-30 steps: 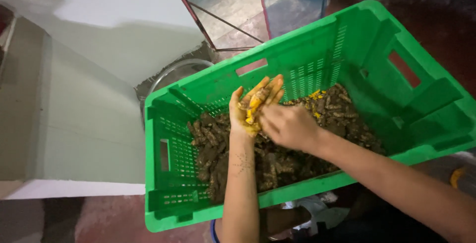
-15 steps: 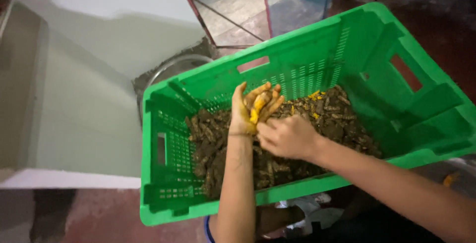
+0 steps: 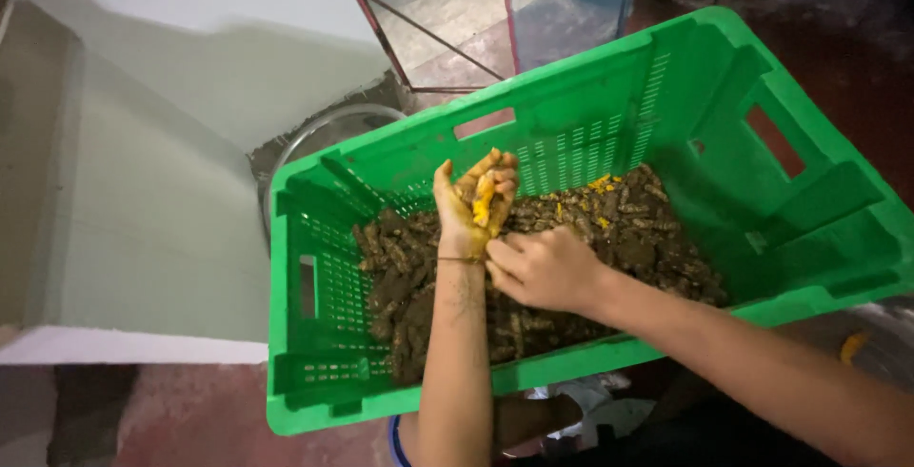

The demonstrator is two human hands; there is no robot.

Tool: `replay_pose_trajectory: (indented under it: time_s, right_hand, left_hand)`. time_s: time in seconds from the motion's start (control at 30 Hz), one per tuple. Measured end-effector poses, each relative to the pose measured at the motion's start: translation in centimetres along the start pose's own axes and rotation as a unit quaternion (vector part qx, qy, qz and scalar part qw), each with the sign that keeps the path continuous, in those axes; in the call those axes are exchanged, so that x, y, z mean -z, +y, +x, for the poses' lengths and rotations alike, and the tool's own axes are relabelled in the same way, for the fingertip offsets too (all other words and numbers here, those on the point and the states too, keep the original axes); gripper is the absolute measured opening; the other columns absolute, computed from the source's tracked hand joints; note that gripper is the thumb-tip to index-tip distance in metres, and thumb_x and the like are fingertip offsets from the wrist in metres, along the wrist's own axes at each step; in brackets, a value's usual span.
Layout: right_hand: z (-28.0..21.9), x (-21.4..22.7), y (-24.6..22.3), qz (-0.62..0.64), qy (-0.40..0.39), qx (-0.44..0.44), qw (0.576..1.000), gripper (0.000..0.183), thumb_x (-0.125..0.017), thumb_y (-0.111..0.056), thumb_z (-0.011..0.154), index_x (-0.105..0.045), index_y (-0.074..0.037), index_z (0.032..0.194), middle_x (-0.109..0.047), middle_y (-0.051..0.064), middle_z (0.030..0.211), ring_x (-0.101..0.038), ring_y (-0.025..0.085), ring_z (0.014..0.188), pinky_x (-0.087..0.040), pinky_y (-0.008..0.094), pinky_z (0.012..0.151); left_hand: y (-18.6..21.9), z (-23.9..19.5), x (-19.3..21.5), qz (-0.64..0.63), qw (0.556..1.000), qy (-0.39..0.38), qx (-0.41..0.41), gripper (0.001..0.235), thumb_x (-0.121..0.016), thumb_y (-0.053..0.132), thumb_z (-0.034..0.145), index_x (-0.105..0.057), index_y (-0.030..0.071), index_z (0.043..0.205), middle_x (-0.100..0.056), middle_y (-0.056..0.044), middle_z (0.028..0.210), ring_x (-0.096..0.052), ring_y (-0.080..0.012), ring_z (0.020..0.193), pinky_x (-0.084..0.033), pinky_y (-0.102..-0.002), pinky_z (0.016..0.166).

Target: Scraping the skin off turmeric roots using a knife inside a plastic crate.

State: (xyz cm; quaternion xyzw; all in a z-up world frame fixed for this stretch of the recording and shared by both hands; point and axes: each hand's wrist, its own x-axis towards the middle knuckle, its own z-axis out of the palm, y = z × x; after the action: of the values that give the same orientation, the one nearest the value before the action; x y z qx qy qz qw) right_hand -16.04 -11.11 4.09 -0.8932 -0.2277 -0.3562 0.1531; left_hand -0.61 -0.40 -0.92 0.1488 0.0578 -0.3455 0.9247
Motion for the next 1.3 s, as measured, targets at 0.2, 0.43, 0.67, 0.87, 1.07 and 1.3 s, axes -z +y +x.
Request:
replay_pose_trajectory:
  time_s: [0.2, 0.43, 0.67, 0.87, 1.07, 1.3]
  right_hand:
    - [-1.1, -0.8, 5.0, -0.023, 0.072, -0.096, 0.993, 0.022, -0.061, -0.036, 0.100, -0.068, -0.017, 0.092, -0.062, 0.000, 0.063, -0.066, 0.022, 0.051, -0.054, 0.034, 0.050]
    - [1.2, 2.2, 5.6, 0.181, 0.026, -0.243, 0.953, 0.044, -0.075, -0.031, 0.092, -0.062, -0.004, 0.123, -0.075, 0.024, 0.089, -0.074, 0.041, 0.082, -0.060, 0.053, 0.069]
    - [0.6, 2.0, 6.8, 0.205, 0.048, -0.185, 0.960, 0.040, -0.080, -0.024, 0.088, -0.069, 0.001, 0.117, -0.076, 0.025, 0.097, -0.073, 0.044, 0.091, -0.061, 0.051, 0.071]
    - [-0.6, 1.6, 7.2, -0.015, 0.018, -0.153, 0.988, 0.038, -0.075, -0.030, 0.088, -0.067, -0.007, 0.117, -0.075, 0.016, 0.102, -0.077, 0.032, 0.085, -0.063, 0.043, 0.070]
    - [-2.3, -0.4, 7.7, 0.007, 0.025, -0.172, 0.985, 0.048, -0.058, -0.041, 0.101, -0.061, 0.002, 0.121, -0.073, 0.019, 0.099, -0.075, 0.036, 0.088, -0.061, 0.043, 0.071]
    - [-0.7, 1.6, 4.7, 0.024, -0.021, -0.019, 0.999, 0.055, -0.054, -0.045, 0.101, -0.064, 0.008, 0.113, -0.069, 0.020, 0.076, -0.073, 0.033, 0.075, -0.059, 0.041, 0.064]
  left_hand:
    - [-0.1, -1.8, -3.2, -0.005, 1.000, -0.026, 0.013, 0.073, -0.063, 0.056, 0.093, -0.061, -0.007, 0.129, -0.051, -0.040, 0.140, -0.073, -0.0409, 0.097, -0.066, -0.041, 0.071]
    - [-3.3, -3.2, -6.2, 0.125, 0.991, -0.050, -0.028, 0.074, -0.069, 0.056, 0.093, -0.048, 0.009, 0.147, -0.059, -0.034, 0.133, -0.068, -0.0466, 0.111, -0.064, -0.050, 0.082]
    - [-4.3, -4.4, -5.6, 0.104, 0.994, -0.004, -0.008, 0.061, -0.064, 0.048, 0.094, -0.059, 0.006, 0.137, -0.065, -0.023, 0.128, -0.070, -0.0400, 0.105, -0.060, -0.055, 0.088]
    - [-4.5, -2.1, -1.7, 0.065, 0.992, 0.111, 0.000, 0.045, -0.074, 0.036, 0.088, -0.070, -0.003, 0.110, -0.074, -0.025, 0.097, -0.074, -0.0396, 0.083, -0.064, -0.052, 0.077]
    - [-6.5, -2.8, -2.9, 0.018, 0.992, 0.097, -0.075, 0.031, -0.063, 0.020, 0.095, -0.069, -0.001, 0.118, -0.066, -0.027, 0.132, -0.069, -0.0370, 0.115, -0.063, -0.041, 0.088]
    - [-9.0, -6.0, -1.1, -0.035, 0.964, 0.141, -0.224, 0.039, -0.045, 0.030, 0.108, -0.067, 0.001, 0.125, -0.067, -0.019, 0.134, -0.062, -0.0332, 0.130, -0.051, -0.044, 0.112]
